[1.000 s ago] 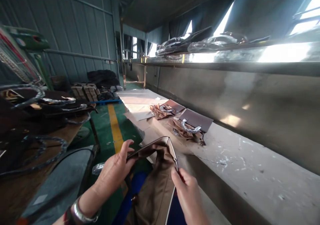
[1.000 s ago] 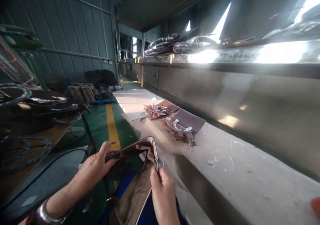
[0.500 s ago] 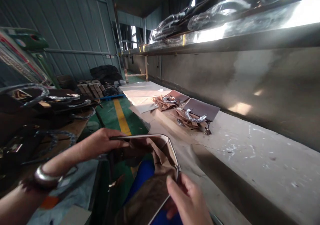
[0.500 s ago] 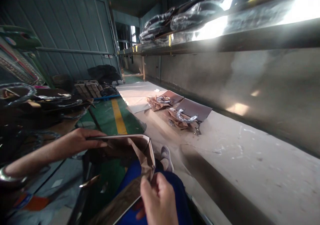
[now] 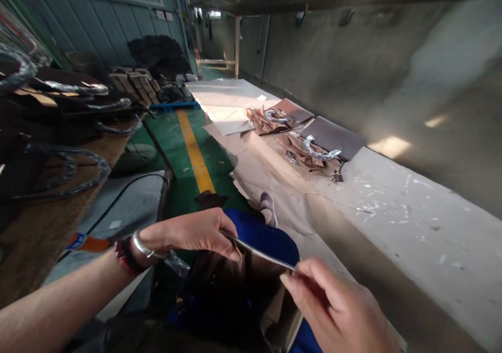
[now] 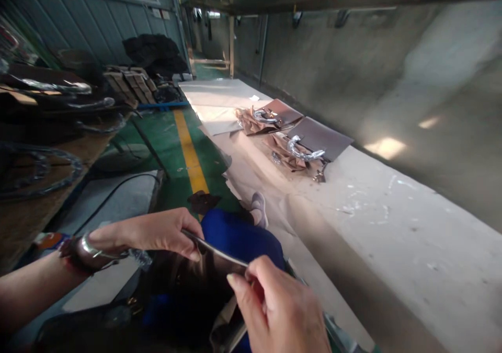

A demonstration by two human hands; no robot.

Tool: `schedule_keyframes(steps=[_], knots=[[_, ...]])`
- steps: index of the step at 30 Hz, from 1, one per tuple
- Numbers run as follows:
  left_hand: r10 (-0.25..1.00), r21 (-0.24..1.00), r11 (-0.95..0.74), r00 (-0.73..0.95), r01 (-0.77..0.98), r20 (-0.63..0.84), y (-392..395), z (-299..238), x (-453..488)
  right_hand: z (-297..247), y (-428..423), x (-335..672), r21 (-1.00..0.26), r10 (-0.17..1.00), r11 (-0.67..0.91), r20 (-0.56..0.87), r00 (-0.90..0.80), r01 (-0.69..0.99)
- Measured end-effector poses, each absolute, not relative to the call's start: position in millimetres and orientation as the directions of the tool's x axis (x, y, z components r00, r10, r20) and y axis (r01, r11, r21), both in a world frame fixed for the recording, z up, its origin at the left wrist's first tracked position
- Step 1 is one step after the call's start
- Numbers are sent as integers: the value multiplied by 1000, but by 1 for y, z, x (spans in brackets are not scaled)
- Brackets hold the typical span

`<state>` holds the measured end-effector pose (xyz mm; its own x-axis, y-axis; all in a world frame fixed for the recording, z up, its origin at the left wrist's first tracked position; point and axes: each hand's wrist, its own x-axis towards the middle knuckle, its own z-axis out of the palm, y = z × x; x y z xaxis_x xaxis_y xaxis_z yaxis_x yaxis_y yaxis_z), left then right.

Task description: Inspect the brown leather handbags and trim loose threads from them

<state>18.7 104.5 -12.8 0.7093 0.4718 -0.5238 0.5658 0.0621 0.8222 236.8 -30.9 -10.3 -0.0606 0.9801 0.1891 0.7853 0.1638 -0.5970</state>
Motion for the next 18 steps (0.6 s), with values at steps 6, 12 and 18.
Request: schedule_keyframes(steps=[6,12,18], knots=[[575,854,73,678,515,-458,101,-32,28,-21,7,219,-460,919,386,267,-289,800],[597,872,143,662,469,-454,103,-40,30,-27,30,221,-387,891,453,184,-414,803],[556,920,89,747,382,-364,108,-40,19,-24,43,221,-337,837,540,126,-532,771]])
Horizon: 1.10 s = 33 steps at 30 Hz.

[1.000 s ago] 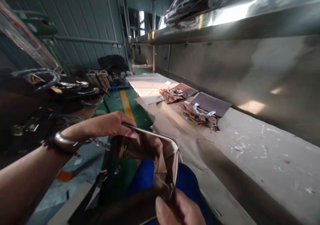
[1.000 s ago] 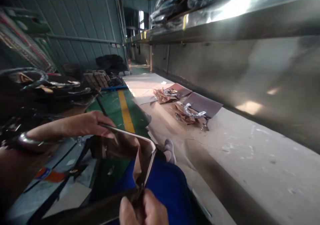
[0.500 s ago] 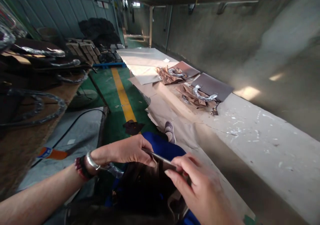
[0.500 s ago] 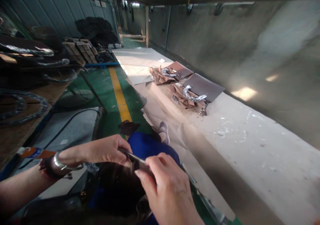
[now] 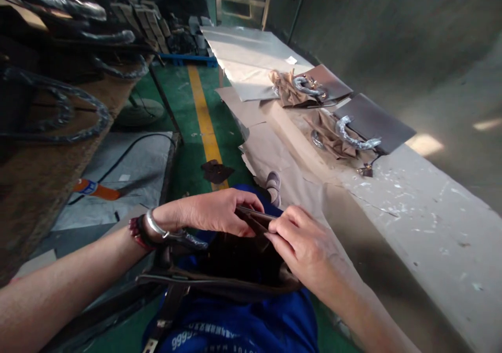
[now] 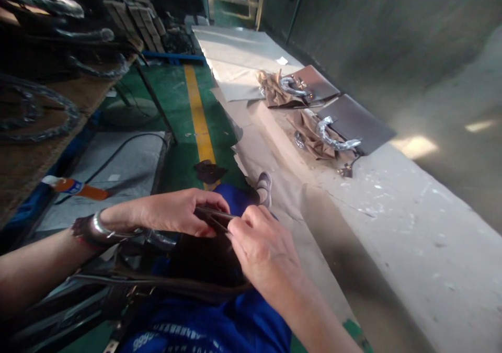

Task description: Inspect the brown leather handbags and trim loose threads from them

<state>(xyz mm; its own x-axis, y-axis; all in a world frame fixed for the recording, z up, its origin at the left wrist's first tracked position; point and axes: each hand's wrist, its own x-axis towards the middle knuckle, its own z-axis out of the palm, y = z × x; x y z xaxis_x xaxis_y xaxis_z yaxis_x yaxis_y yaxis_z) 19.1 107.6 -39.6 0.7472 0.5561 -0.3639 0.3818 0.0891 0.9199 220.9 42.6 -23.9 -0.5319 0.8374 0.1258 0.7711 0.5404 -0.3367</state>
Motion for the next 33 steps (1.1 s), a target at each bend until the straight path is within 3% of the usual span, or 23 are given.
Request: schedule_keyframes(steps=[6,13,20,26,33], knots=[[631,911,56,693,409,-349,105,-41,14,-22,37,208,-200,753,656,221,-619,727],[667,896,88,642,436,-378,101,-45,9,-22,35,209,-364,888,444,58,-455,819],[618,921,97,703,376,-352,98,-46,1,-21,41,205,-238,888,454,43,-458,859],[613,940,61,731,336,-301,95,-47,-4,-17,40,200,-218,918,388,1,-397,896],[673,908,58,656,414,-342,91,-45,-5,-11,43,195,-210,930,340,-66,-361,916]])
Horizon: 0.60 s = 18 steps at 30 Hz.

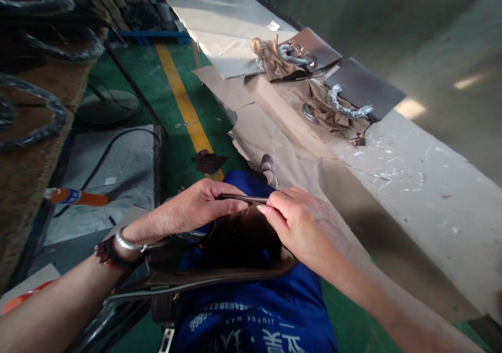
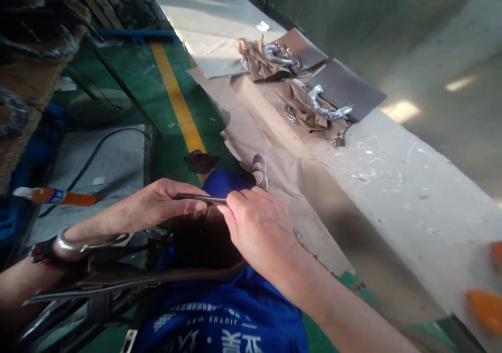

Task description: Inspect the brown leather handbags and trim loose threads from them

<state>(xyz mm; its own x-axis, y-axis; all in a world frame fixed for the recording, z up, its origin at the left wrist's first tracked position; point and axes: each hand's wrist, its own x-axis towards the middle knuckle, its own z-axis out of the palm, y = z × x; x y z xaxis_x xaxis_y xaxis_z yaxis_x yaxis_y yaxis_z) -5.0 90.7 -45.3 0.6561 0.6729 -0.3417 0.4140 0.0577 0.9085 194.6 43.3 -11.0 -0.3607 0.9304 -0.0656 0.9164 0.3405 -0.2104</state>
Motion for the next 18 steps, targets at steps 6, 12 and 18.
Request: schedule_keyframes(steps=[6,12,18], knots=[[704,906,62,625,419,-337,87,-42,-4,-13,45,193,-202,936,329,-57,-346,923],[702,910,64,630,409,-333,84,-38,-3,-17,43,193,-204,931,359,9,-365,911],[717,900,53,611,432,-336,78,-34,-1,-21,41,193,-250,933,354,33,-358,901]])
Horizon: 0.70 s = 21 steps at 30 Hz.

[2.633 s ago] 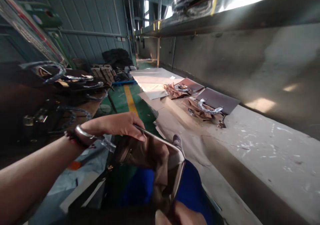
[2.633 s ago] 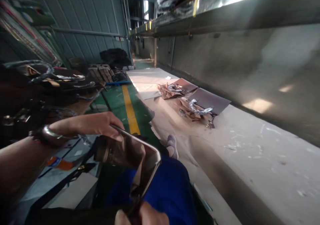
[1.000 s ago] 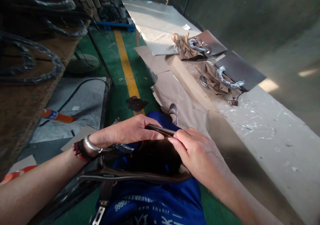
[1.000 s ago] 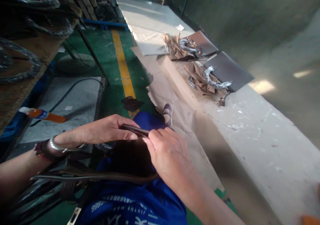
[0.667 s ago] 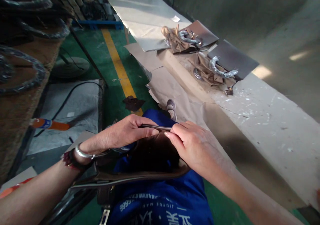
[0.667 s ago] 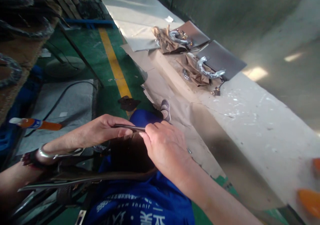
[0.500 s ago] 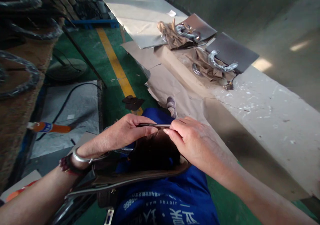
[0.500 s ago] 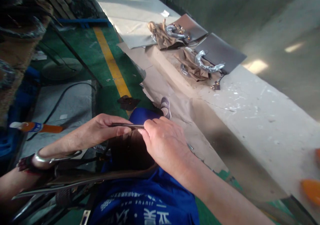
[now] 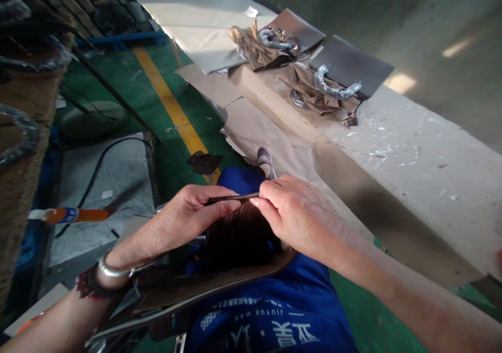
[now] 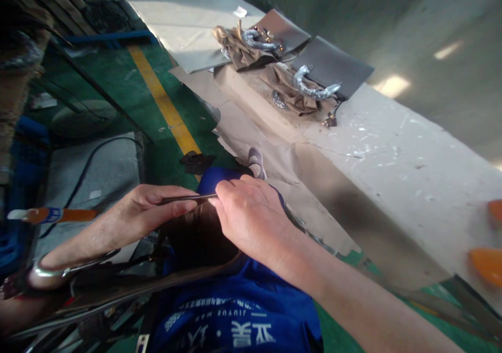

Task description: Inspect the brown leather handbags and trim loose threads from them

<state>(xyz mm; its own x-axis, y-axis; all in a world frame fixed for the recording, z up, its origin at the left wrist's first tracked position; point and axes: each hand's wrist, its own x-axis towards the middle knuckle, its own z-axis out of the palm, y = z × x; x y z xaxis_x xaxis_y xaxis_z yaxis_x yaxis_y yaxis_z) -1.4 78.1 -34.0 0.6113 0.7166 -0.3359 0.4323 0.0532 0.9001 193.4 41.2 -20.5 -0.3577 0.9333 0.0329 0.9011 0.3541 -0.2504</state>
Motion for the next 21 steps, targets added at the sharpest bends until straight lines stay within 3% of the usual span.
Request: schedule_keyframes(steps=[10,16,21], knots=[[732,882,22,594,470,-335,72,-33,-2,-16,37,193,-301,926,366,20,-378,881],[750,877,-41,595,479,-290,66,-31,0,-18,34,193,-256,939,331,-3,-343,908],[767,824,-72,559,562,-315,56,-29,-1,-21,28,197,-173,933,353,140,-332,919]])
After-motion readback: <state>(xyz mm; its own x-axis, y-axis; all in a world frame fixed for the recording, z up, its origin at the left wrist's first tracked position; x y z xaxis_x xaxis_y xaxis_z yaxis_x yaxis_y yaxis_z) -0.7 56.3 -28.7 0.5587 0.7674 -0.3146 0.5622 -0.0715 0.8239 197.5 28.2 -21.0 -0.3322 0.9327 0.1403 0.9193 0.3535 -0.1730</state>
